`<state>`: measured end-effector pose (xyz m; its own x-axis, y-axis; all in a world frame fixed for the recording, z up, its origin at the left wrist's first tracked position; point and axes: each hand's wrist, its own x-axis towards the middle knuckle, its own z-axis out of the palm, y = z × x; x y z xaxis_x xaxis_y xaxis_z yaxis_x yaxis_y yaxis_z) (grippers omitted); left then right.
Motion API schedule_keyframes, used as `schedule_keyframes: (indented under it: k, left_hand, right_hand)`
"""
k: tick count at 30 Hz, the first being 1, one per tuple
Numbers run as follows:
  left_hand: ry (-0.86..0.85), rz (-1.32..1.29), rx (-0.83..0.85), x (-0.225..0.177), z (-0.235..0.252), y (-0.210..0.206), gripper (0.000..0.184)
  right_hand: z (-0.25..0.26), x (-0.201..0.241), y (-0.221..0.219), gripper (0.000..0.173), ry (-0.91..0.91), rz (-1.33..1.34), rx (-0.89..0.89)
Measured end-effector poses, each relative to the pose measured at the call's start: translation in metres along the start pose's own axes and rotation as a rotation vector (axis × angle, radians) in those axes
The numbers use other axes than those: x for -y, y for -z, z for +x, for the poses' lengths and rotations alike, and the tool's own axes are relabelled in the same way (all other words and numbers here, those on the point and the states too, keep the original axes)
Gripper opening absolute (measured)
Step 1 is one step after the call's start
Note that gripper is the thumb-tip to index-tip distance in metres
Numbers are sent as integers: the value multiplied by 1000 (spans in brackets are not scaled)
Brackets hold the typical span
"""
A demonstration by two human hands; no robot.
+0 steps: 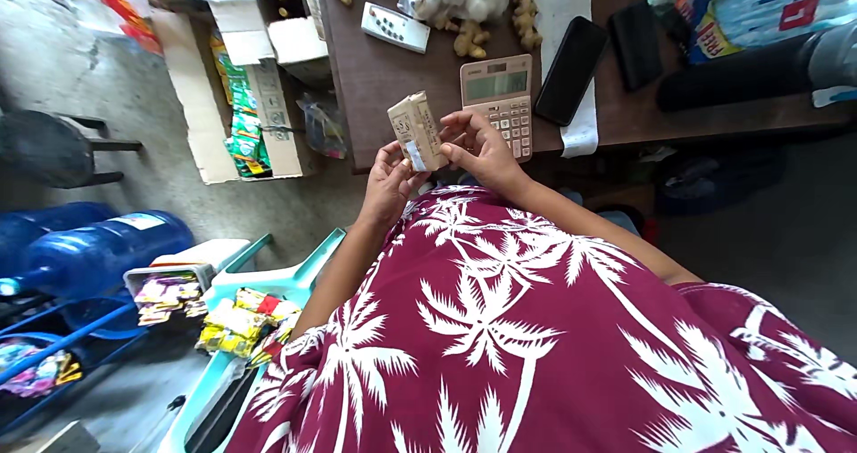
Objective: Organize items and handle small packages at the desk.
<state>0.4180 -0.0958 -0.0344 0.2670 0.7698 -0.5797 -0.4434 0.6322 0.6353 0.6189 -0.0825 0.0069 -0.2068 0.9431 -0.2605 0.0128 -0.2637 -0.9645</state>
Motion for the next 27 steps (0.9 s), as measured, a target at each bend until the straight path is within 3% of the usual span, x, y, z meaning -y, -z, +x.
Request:
schedule_keyframes:
  k: [11, 16, 19, 22, 27]
  left_hand:
    - [66, -13, 140, 7, -4, 1, 31]
    - [75, 3, 187, 4, -9, -1, 30]
    - [117, 62, 200, -1, -8, 0, 34]
    - [152, 101, 262, -5, -6, 7, 36]
    - [241, 214, 262, -17, -5, 12, 40]
  right_hand:
    - [-6, 2, -2, 32, 52, 7, 122]
    - [-10, 0, -3, 30, 89, -15, 65]
    - [-9, -3, 2, 56, 127, -142, -70]
    - [-6, -5, 11, 82, 167, -221, -60]
    - [-8, -6, 15, 61, 180, -199, 76]
